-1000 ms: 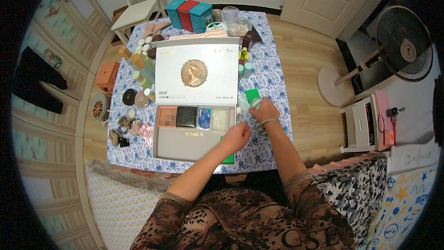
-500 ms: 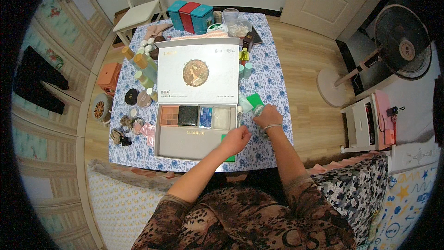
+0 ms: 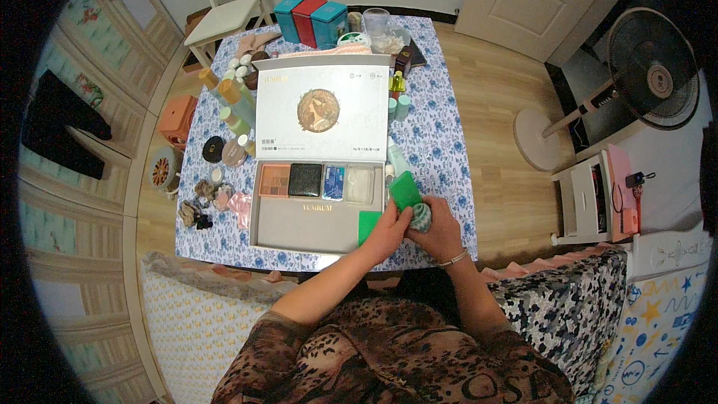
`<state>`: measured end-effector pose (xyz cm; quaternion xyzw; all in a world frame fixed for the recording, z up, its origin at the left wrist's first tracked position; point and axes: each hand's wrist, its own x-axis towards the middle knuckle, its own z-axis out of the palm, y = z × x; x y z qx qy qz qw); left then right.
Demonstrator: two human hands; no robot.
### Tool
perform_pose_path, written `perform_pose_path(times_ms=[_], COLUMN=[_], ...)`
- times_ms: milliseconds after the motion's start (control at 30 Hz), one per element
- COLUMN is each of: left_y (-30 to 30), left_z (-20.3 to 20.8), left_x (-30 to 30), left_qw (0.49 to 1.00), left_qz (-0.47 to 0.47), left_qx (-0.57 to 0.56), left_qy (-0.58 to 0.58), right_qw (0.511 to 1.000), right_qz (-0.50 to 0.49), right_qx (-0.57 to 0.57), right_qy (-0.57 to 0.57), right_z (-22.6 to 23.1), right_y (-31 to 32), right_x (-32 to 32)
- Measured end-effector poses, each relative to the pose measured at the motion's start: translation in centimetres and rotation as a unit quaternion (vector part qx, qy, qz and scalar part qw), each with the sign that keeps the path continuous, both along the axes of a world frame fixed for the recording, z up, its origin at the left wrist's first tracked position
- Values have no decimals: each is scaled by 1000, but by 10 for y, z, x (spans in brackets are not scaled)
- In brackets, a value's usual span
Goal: The person wipes several small boxes and bottles with a cloth and places them into a large gift box on a table.
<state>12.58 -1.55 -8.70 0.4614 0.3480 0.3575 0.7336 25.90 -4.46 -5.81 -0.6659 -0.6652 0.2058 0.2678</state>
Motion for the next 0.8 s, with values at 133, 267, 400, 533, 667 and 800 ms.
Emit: perform_pose_path(times_ms=[133,267,400,533,667,800], left_y=[-14,-29,-38,-54,-59,-60], left_z=[11,29,34,54,54,63], left_x=[-18,-30,-39,-37,-46,-53], left_qw=[989,998,981,970,946,984], left_qz=[6,27,11,23,21,-44], left_qx=[129,59,169,201,283,140], left_qy=[76,-19,93,135,156,105], right_qw=[995,949,878,941,941,914], right_qz=[41,-46,-47,5,-35,-28], right_qx=[-30,-44,22,34,38,-26], right_qy=[87,308,476,335,334,404], right_z=[10,24,56,53,50,58], right_y=[-6,-5,-10,-19,-22,-19], right_x=[10,22,-6,-42,-49,-42])
